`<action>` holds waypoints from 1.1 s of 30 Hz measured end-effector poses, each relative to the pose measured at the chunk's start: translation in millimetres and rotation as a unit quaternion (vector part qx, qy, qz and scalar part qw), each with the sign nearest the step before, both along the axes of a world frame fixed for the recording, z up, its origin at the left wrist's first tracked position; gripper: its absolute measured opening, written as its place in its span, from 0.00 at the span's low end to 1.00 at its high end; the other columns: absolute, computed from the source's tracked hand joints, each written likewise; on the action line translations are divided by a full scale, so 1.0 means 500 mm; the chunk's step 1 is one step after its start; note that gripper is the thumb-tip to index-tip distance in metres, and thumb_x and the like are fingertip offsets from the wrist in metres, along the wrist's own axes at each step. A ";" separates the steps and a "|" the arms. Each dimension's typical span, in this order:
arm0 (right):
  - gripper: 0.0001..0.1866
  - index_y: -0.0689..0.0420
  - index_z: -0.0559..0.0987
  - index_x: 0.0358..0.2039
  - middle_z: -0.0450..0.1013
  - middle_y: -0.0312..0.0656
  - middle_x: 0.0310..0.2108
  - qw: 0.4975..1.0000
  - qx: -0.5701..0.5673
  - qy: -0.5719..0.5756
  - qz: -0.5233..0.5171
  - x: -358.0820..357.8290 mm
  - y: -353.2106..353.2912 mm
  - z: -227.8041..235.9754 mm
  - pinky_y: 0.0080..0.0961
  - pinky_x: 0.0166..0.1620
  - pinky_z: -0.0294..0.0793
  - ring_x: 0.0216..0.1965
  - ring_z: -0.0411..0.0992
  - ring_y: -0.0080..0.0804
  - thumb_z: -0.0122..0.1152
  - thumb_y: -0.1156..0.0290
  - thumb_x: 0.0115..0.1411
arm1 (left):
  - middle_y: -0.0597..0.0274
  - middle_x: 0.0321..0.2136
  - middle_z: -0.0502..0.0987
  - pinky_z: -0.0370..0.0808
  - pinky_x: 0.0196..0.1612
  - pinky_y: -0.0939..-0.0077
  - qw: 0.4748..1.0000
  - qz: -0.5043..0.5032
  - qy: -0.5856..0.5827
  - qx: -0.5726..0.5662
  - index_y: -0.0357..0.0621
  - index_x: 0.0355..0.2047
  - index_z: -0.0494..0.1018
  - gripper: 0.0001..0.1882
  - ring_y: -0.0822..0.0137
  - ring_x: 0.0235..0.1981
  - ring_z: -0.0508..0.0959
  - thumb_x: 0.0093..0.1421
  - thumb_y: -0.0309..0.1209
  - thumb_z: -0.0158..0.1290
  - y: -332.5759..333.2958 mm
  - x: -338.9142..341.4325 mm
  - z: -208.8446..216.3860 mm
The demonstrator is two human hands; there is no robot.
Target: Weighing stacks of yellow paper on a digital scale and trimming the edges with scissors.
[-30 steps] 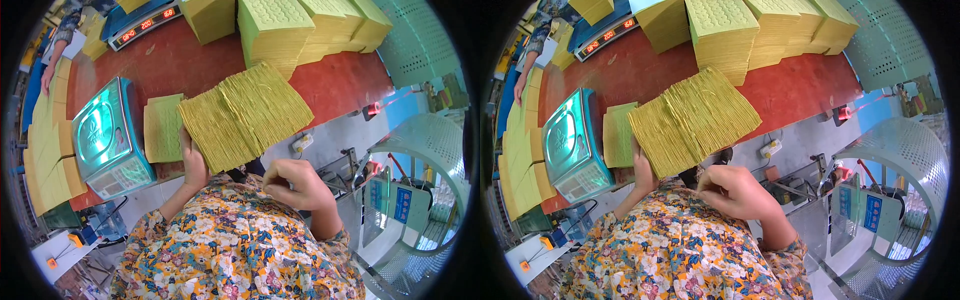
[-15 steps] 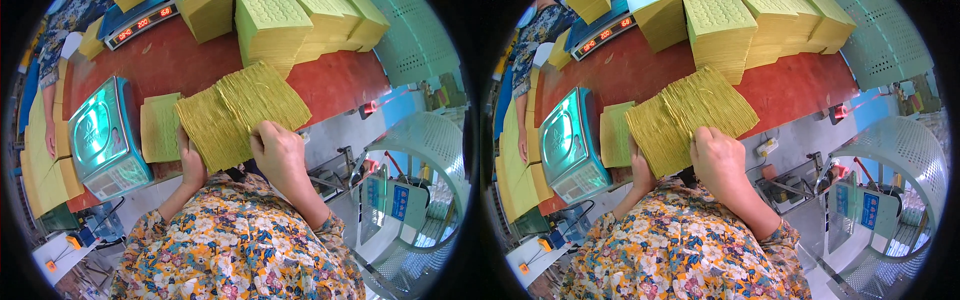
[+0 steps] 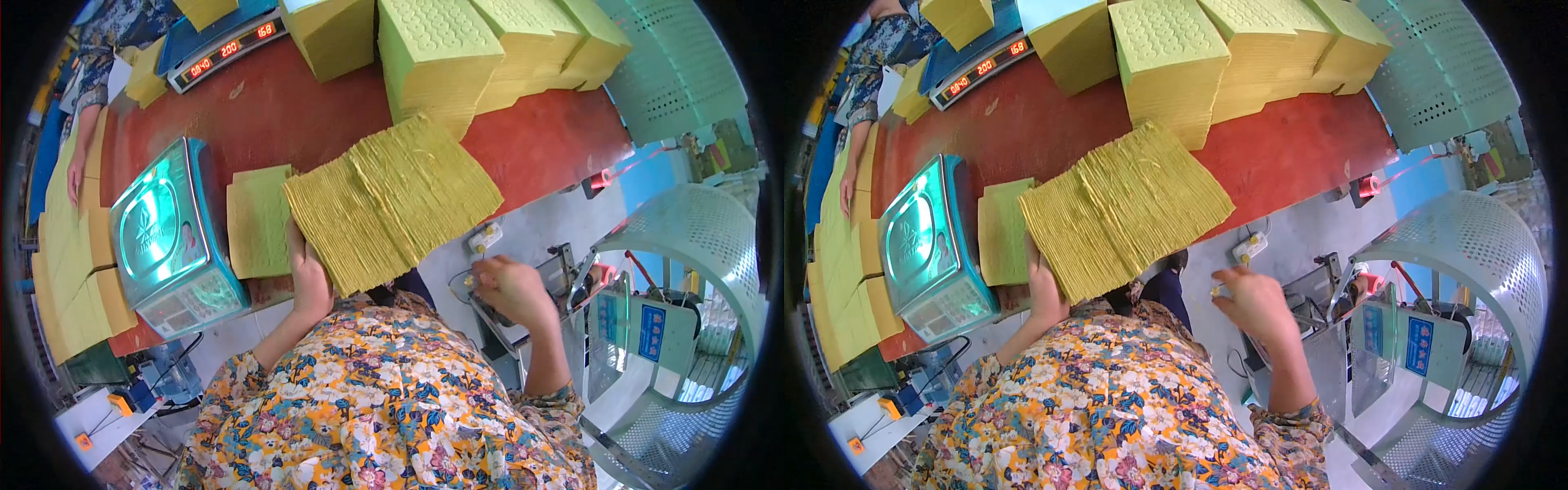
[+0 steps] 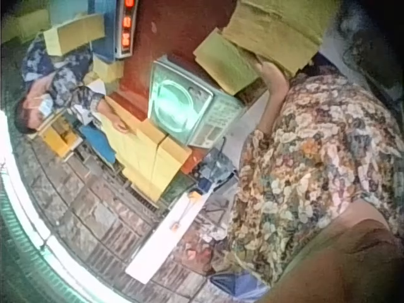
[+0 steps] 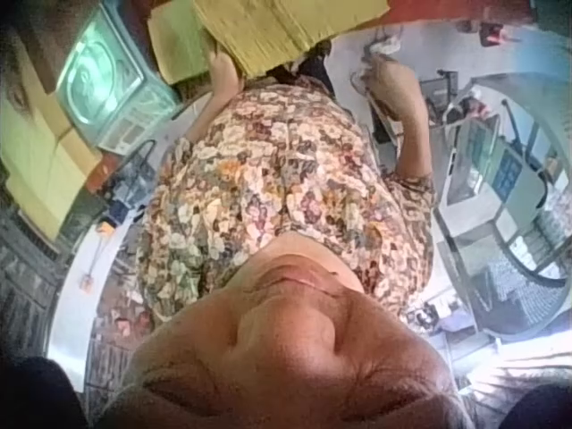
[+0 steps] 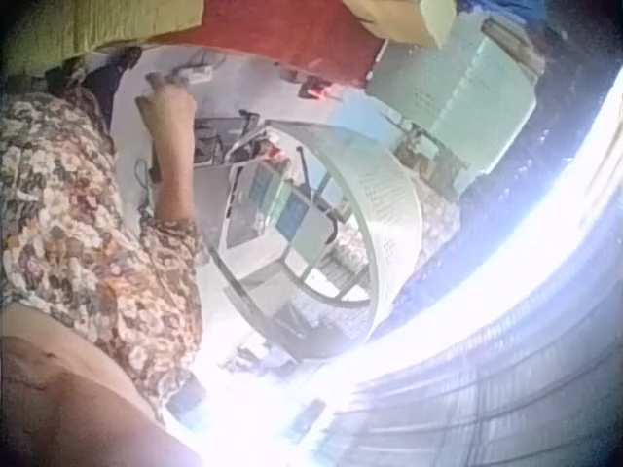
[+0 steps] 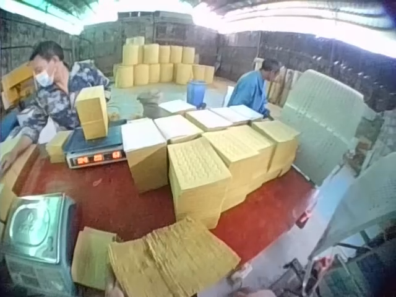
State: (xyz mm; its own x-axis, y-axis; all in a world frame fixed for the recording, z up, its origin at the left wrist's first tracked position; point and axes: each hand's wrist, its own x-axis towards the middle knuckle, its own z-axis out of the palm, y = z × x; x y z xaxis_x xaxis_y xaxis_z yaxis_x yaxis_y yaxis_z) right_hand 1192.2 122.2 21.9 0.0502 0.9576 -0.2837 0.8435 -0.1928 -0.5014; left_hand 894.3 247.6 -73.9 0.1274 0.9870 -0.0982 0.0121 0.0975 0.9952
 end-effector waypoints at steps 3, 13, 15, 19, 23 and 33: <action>0.14 0.57 0.81 0.44 0.79 0.48 0.35 0.980 0.064 -0.018 -0.189 0.053 0.060 0.017 0.33 0.40 0.77 0.33 0.80 0.41 0.59 0.70 0.58 | 0.60 0.56 0.65 0.65 0.60 0.72 1.000 -0.002 0.000 -0.003 0.43 0.65 0.56 0.22 0.68 0.56 0.66 0.74 0.35 0.39 -0.005 -0.001 0.003; 0.26 0.60 0.70 0.60 0.73 0.42 0.54 0.881 0.020 0.456 -0.123 0.063 0.253 -0.066 0.28 0.56 0.69 0.53 0.71 0.29 0.48 0.54 0.70 | 0.40 0.62 0.61 0.64 0.62 0.57 0.953 -0.108 0.236 0.154 0.36 0.65 0.55 0.32 0.38 0.61 0.64 0.62 0.25 0.51 -0.032 -0.042 -0.046; 0.29 0.59 0.68 0.62 0.71 0.42 0.57 0.823 -0.016 0.550 -0.142 0.023 0.223 -0.067 0.29 0.58 0.68 0.54 0.70 0.29 0.47 0.51 0.71 | 0.38 0.64 0.57 0.61 0.64 0.56 0.916 -0.123 0.320 0.207 0.36 0.65 0.55 0.34 0.37 0.64 0.59 0.60 0.24 0.53 -0.032 -0.052 -0.052; 0.26 0.57 0.68 0.62 0.71 0.43 0.57 0.647 0.002 0.677 -0.350 -0.026 0.168 -0.110 0.34 0.58 0.70 0.54 0.72 0.33 0.44 0.53 0.72 | 0.43 0.69 0.51 0.55 0.68 0.57 0.874 -0.088 0.368 0.306 0.36 0.66 0.56 0.32 0.48 0.71 0.52 0.62 0.24 0.51 -0.009 0.011 0.124; 0.25 0.54 0.69 0.59 0.74 0.41 0.54 0.448 0.054 0.806 -0.385 -0.104 0.130 -0.158 0.39 0.56 0.72 0.53 0.73 0.35 0.42 0.52 0.71 | 0.48 0.69 0.54 0.56 0.68 0.60 0.974 -0.100 0.094 0.183 0.36 0.63 0.63 0.30 0.53 0.70 0.55 0.59 0.20 0.51 0.057 0.057 0.337; 0.24 0.58 0.72 0.56 0.76 0.41 0.51 0.456 0.035 0.742 -0.491 -0.126 0.073 -0.184 0.32 0.49 0.74 0.48 0.75 0.34 0.46 0.52 0.70 | 0.54 0.57 0.67 0.65 0.60 0.68 0.918 -0.209 0.205 0.269 0.38 0.51 0.75 0.18 0.59 0.59 0.69 0.59 0.27 0.56 0.143 0.103 0.303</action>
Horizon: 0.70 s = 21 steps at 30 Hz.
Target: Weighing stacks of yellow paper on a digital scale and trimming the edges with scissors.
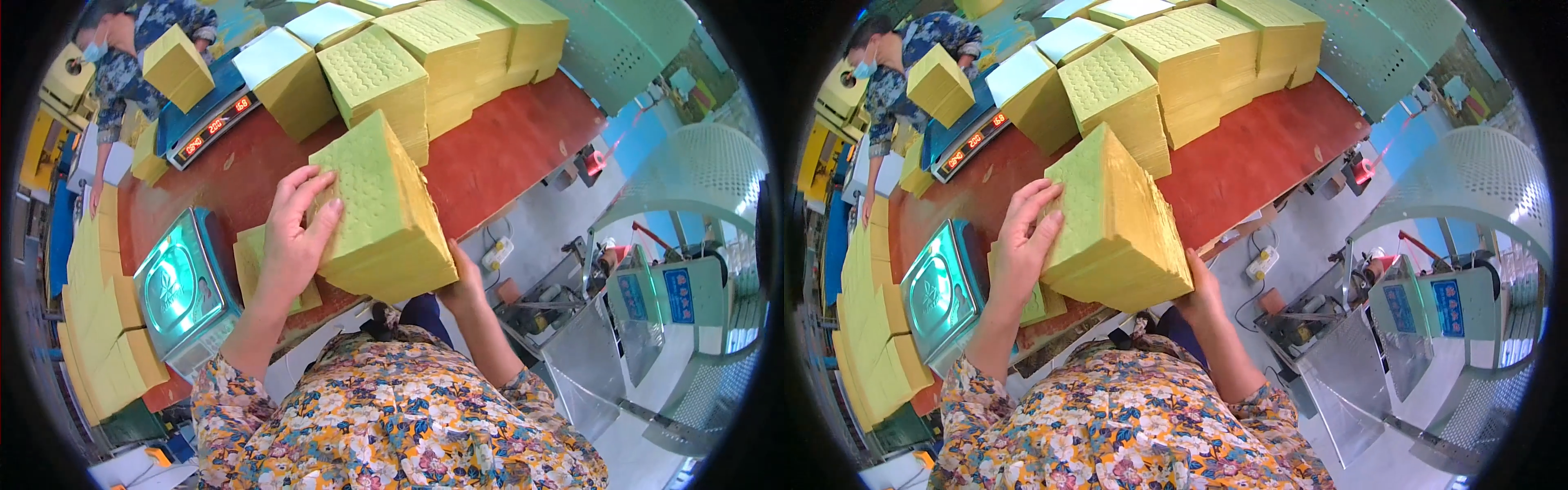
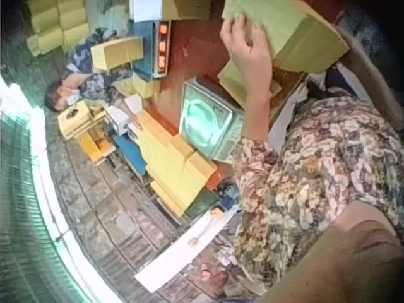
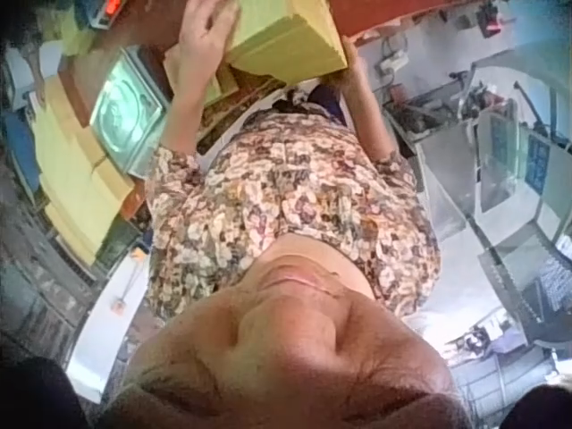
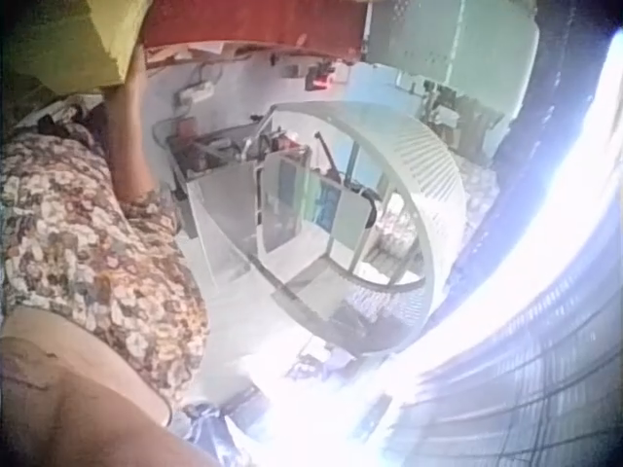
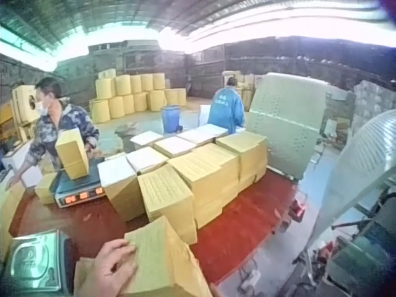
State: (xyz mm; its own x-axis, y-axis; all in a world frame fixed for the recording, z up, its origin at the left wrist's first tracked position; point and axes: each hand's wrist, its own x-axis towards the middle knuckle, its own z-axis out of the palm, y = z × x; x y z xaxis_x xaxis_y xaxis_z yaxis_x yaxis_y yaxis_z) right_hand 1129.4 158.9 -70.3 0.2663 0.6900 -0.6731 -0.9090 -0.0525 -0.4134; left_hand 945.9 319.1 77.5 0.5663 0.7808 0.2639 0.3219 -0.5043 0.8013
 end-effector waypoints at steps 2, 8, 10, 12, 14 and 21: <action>0.25 0.59 0.72 0.55 0.76 0.43 0.49 0.998 -0.017 -0.060 0.012 0.016 -0.023 -0.009 0.31 0.47 0.74 0.47 0.75 0.34 0.47 0.52 0.70 | 0.57 0.53 0.68 0.70 0.54 0.74 0.998 -0.026 0.008 0.055 0.39 0.50 0.76 0.17 0.64 0.54 0.70 0.59 0.25 0.56 -0.016 0.017 -0.005; 0.27 0.62 0.73 0.53 0.77 0.45 0.46 0.991 -0.015 -0.110 -0.077 0.022 -0.051 -0.031 0.29 0.46 0.74 0.45 0.76 0.34 0.43 0.50 0.71 | 0.61 0.42 0.72 0.72 0.31 0.82 0.994 -0.069 0.061 0.065 0.42 0.48 0.77 0.17 0.72 0.41 0.73 0.57 0.24 0.58 -0.046 0.053 0.055; 0.27 0.61 0.73 0.54 0.76 0.46 0.49 0.994 0.018 -0.080 -0.073 0.029 -0.063 -0.061 0.31 0.50 0.73 0.49 0.74 0.35 0.42 0.49 0.71 | 0.63 0.39 0.73 0.71 0.30 0.82 0.992 -0.065 0.084 0.070 0.43 0.48 0.77 0.17 0.73 0.38 0.73 0.57 0.24 0.58 -0.029 0.058 0.069; 0.28 0.61 0.72 0.54 0.74 0.47 0.51 0.995 0.054 -0.048 -0.066 0.027 -0.070 -0.065 0.32 0.53 0.71 0.52 0.73 0.36 0.42 0.49 0.71 | 0.57 0.34 0.75 0.75 0.37 0.70 0.974 0.010 0.094 0.204 0.43 0.48 0.76 0.20 0.62 0.33 0.77 0.55 0.31 0.62 -0.009 0.071 0.083; 0.28 0.59 0.71 0.57 0.71 0.47 0.57 0.993 0.089 -0.026 -0.074 0.018 -0.083 -0.059 0.38 0.61 0.64 0.58 0.68 0.40 0.42 0.48 0.70 | 0.59 0.38 0.76 0.74 0.39 0.74 0.978 0.018 0.077 0.193 0.43 0.51 0.75 0.21 0.67 0.36 0.76 0.57 0.30 0.61 0.020 0.067 0.076; 0.34 0.59 0.62 0.66 0.64 0.45 0.64 0.990 0.098 0.037 0.090 0.013 -0.117 -0.023 0.48 0.66 0.56 0.64 0.61 0.44 0.38 0.46 0.71 | 0.61 0.49 0.74 0.70 0.52 0.75 0.949 -0.091 -0.114 -0.281 0.39 0.58 0.66 0.21 0.72 0.48 0.74 0.67 0.33 0.49 -0.006 0.094 0.011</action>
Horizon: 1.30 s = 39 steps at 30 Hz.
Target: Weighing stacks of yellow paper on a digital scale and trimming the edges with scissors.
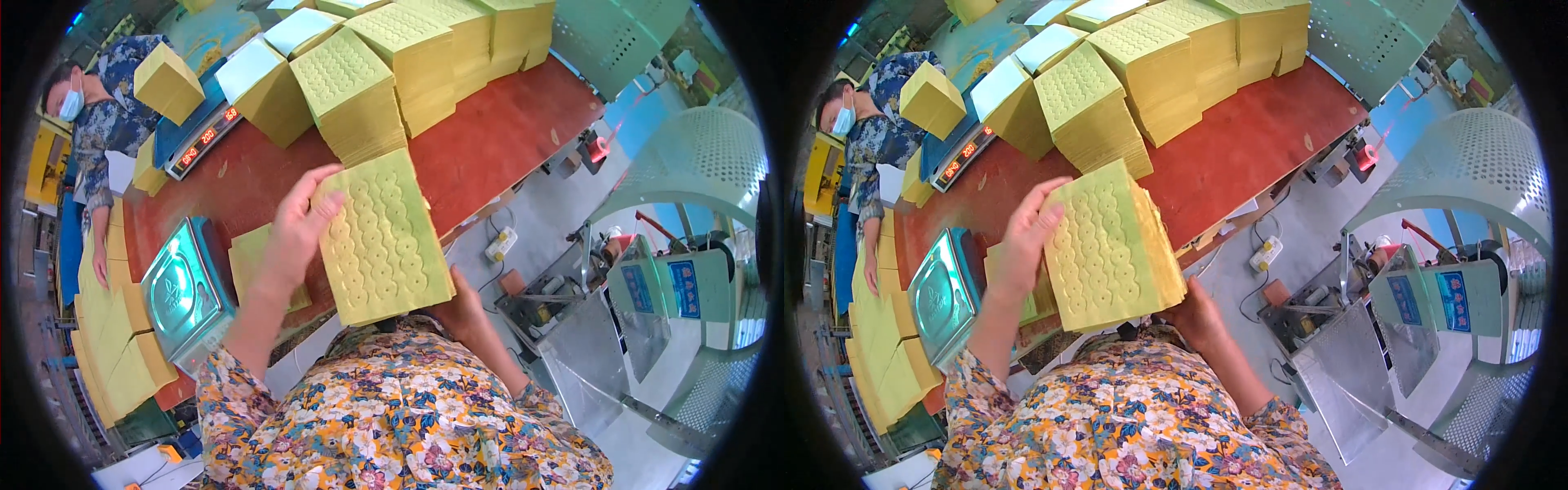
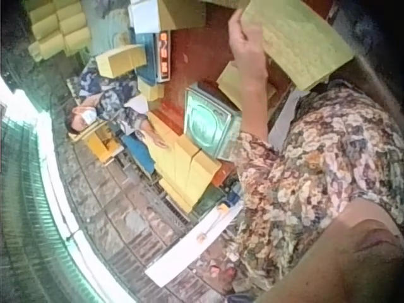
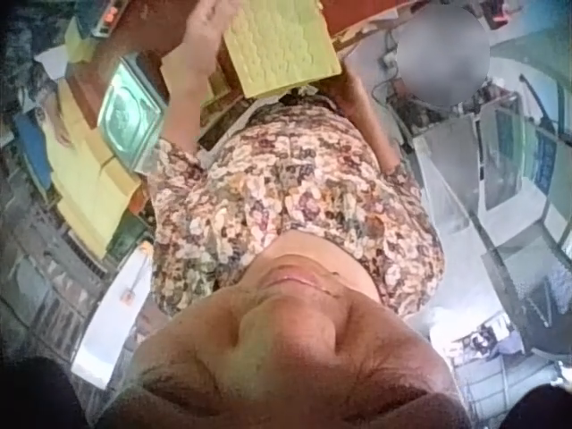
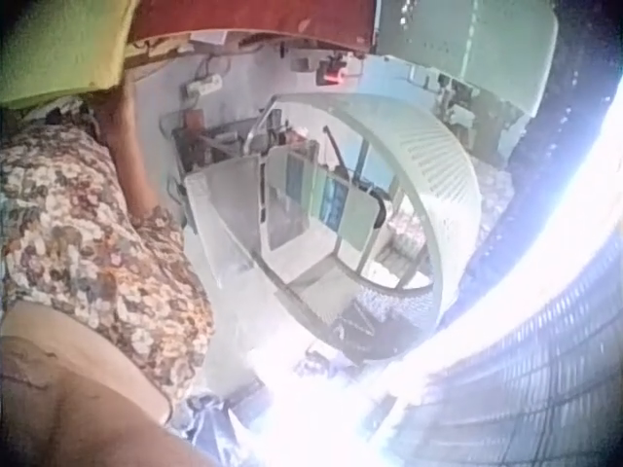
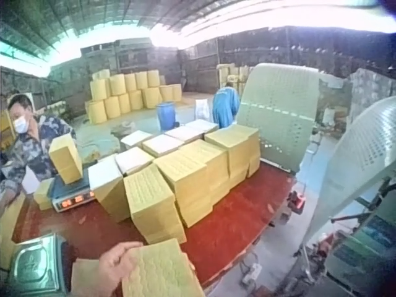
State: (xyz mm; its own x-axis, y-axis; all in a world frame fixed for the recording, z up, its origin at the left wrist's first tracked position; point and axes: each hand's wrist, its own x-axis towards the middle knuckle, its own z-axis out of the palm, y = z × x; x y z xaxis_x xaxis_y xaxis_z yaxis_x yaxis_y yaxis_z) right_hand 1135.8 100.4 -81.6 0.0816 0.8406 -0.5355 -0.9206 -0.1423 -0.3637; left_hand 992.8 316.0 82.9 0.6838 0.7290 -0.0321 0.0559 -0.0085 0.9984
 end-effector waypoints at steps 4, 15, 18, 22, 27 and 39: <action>0.32 0.59 0.64 0.65 0.64 0.45 0.64 0.999 -0.047 0.015 0.021 0.010 0.012 0.002 0.46 0.65 0.58 0.63 0.63 0.42 0.39 0.48 0.71 | 0.61 0.45 0.74 0.70 0.52 0.76 0.996 0.091 -0.008 0.012 0.39 0.55 0.66 0.17 0.74 0.47 0.73 0.67 0.29 0.49 -0.047 0.023 -0.038; 0.24 0.65 0.69 0.58 0.71 0.47 0.56 0.985 -0.078 -0.134 0.080 0.088 0.046 0.035 0.36 0.58 0.69 0.55 0.71 0.39 0.46 0.60 0.69 | 0.52 0.65 0.58 0.65 0.63 0.63 0.954 0.199 -0.116 -0.190 0.38 0.67 0.51 0.32 0.61 0.62 0.65 0.66 0.32 0.48 -0.114 0.014 -0.011; 0.21 0.68 0.72 0.55 0.74 0.47 0.51 0.958 -0.061 -0.271 0.077 0.112 0.040 0.029 0.28 0.55 0.70 0.52 0.71 0.32 0.51 0.68 0.66 | 0.53 0.62 0.63 0.68 0.62 0.62 0.924 0.134 -0.093 -0.347 0.39 0.67 0.52 0.33 0.61 0.61 0.68 0.65 0.34 0.49 -0.152 -0.028 -0.024; 0.20 0.69 0.74 0.52 0.76 0.48 0.46 0.881 -0.004 -0.453 0.132 0.125 0.053 0.040 0.28 0.50 0.73 0.47 0.74 0.30 0.52 0.68 0.65 | 0.53 0.60 0.67 0.71 0.60 0.62 0.922 0.137 -0.084 -0.353 0.40 0.67 0.52 0.34 0.60 0.59 0.71 0.64 0.36 0.50 -0.171 -0.020 -0.012; 0.18 0.70 0.77 0.49 0.78 0.50 0.42 0.847 -0.006 -0.497 0.189 0.103 0.087 0.071 0.25 0.46 0.75 0.43 0.76 0.29 0.54 0.72 0.62 | 0.56 0.57 0.70 0.71 0.59 0.62 0.899 0.163 -0.102 -0.393 0.41 0.65 0.58 0.31 0.61 0.57 0.73 0.64 0.39 0.50 -0.180 -0.079 -0.014; 0.23 0.66 0.72 0.57 0.76 0.50 0.46 0.870 0.087 -0.477 0.094 0.013 0.322 0.018 0.29 0.48 0.75 0.47 0.76 0.36 0.58 0.73 0.61 | 0.62 0.57 0.72 0.69 0.58 0.60 0.894 0.280 -0.135 -0.323 0.47 0.63 0.63 0.31 0.64 0.58 0.71 0.64 0.47 0.53 0.025 -0.129 -0.052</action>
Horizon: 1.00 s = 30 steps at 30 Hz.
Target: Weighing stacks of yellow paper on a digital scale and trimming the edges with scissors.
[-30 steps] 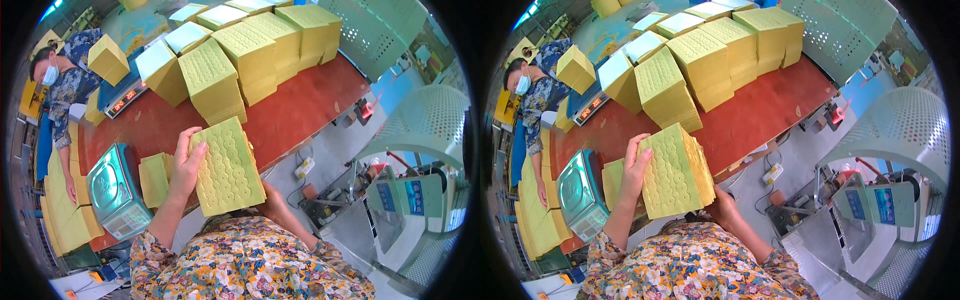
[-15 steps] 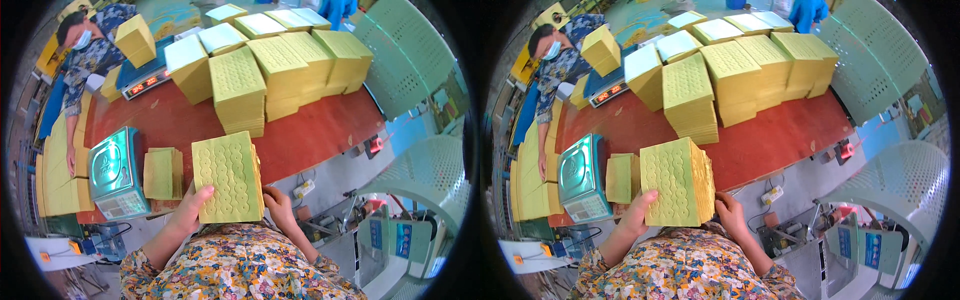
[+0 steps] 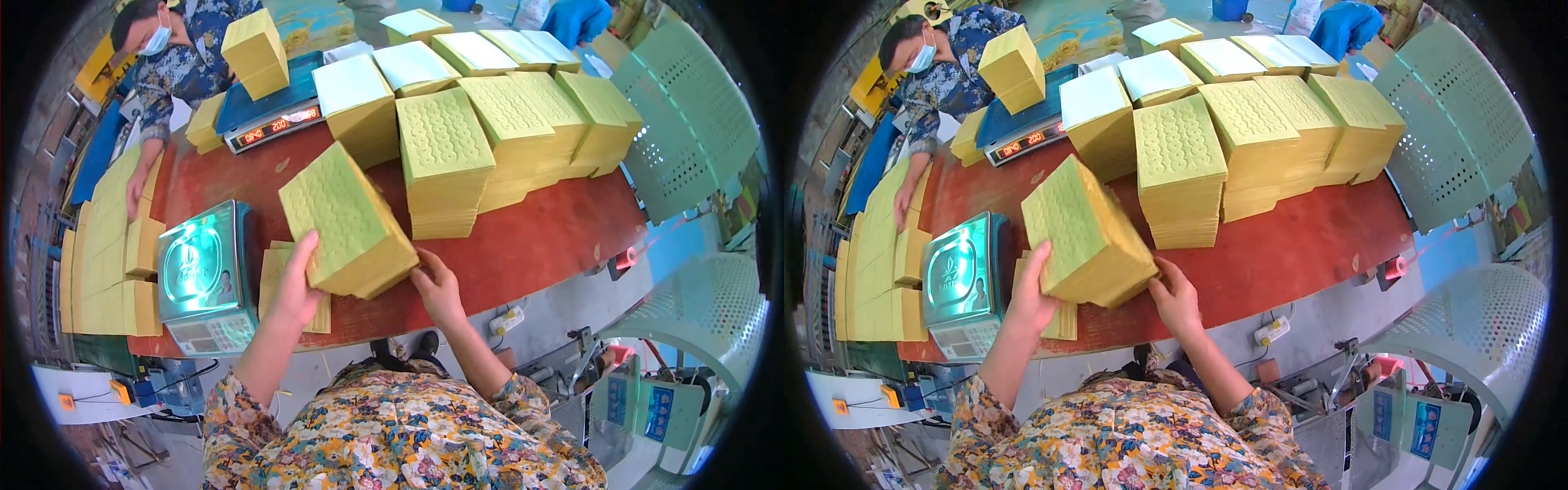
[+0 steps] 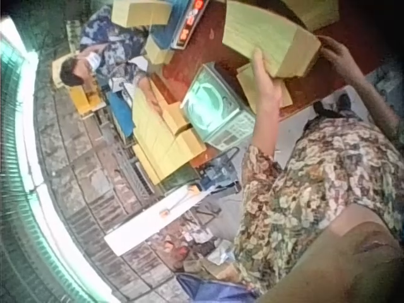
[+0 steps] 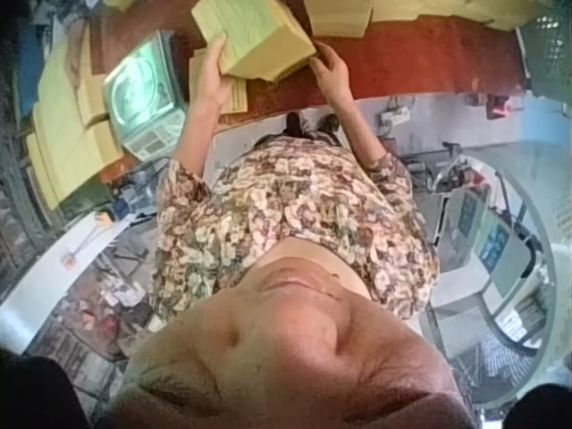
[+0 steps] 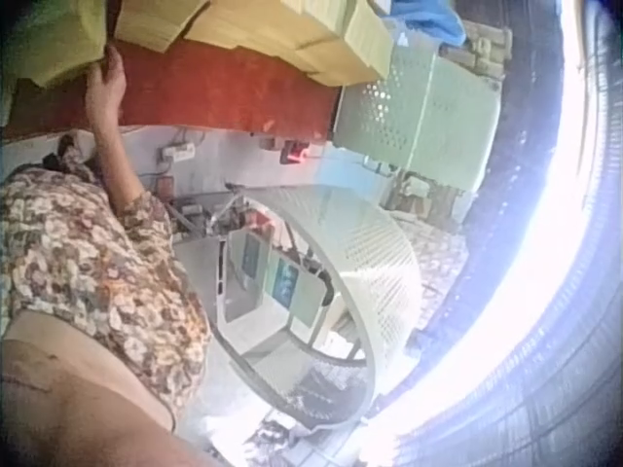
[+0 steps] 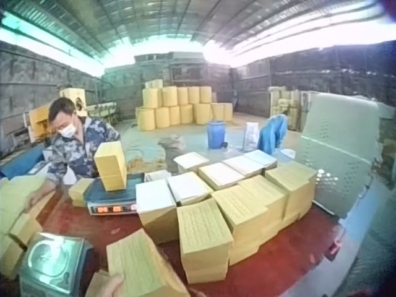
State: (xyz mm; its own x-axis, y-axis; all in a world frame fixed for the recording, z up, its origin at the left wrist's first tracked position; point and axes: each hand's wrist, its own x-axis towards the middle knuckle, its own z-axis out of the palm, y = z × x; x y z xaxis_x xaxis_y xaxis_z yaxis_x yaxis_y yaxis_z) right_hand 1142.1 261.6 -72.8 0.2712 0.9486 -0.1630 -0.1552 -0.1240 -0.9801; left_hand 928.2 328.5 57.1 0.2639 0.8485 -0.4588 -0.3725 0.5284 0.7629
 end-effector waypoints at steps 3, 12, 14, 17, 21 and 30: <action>0.24 0.64 0.70 0.55 0.74 0.52 0.48 0.951 0.122 -0.281 -0.041 0.000 -0.023 0.020 0.30 0.46 0.75 0.47 0.75 0.38 0.62 0.73 0.59 | 0.63 0.58 0.71 0.68 0.58 0.57 0.998 0.006 0.036 0.041 0.51 0.63 0.63 0.31 0.64 0.59 0.70 0.64 0.50 0.53 0.008 0.020 -0.018; 0.13 0.65 0.74 0.36 0.76 0.54 0.31 0.972 0.035 -0.233 0.018 -0.075 0.019 0.030 0.36 0.36 0.76 0.33 0.78 0.47 0.67 0.71 0.56 | 0.61 0.57 0.72 0.75 0.49 0.48 0.996 -0.060 0.063 0.008 0.55 0.63 0.63 0.36 0.59 0.55 0.74 0.62 0.62 0.47 0.028 0.022 -0.023; 0.13 0.65 0.74 0.36 0.76 0.55 0.32 0.970 0.037 -0.240 0.018 -0.078 0.049 0.013 0.37 0.36 0.76 0.33 0.77 0.48 0.66 0.71 0.56 | 0.61 0.55 0.73 0.77 0.47 0.50 0.992 -0.064 0.104 0.006 0.54 0.63 0.63 0.35 0.59 0.53 0.76 0.63 0.61 0.45 0.068 0.028 -0.020; 0.13 0.65 0.75 0.38 0.76 0.55 0.33 0.976 0.043 -0.213 0.018 -0.081 0.080 -0.001 0.36 0.37 0.76 0.33 0.77 0.48 0.65 0.71 0.57 | 0.62 0.59 0.68 0.73 0.49 0.42 0.987 -0.127 0.097 0.000 0.59 0.65 0.58 0.38 0.59 0.58 0.70 0.60 0.63 0.48 0.132 0.022 -0.010; 0.14 0.65 0.76 0.43 0.78 0.52 0.35 0.991 0.031 -0.129 0.028 -0.065 0.080 0.004 0.32 0.40 0.76 0.36 0.78 0.39 0.64 0.72 0.59 | 0.60 0.57 0.72 0.72 0.47 0.41 0.983 -0.132 0.124 0.018 0.55 0.63 0.63 0.36 0.56 0.57 0.72 0.61 0.63 0.46 0.168 0.056 0.002; 0.18 0.63 0.72 0.54 0.75 0.43 0.38 0.988 -0.020 -0.062 -0.139 0.123 0.045 -0.002 0.24 0.35 0.80 0.36 0.77 0.30 0.55 0.79 0.63 | 0.57 0.59 0.70 0.67 0.54 0.36 0.983 -0.163 0.082 0.011 0.52 0.64 0.62 0.38 0.53 0.61 0.68 0.63 0.63 0.43 0.191 0.048 0.024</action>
State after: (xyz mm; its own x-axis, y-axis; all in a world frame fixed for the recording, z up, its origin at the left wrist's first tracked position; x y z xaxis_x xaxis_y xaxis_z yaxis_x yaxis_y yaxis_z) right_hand 1203.5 284.0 -73.8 0.5402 0.8283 -0.1490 -0.0685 -0.1332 -0.9887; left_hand 952.0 424.1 68.9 0.4479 0.7412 -0.5000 -0.0561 0.5815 0.8116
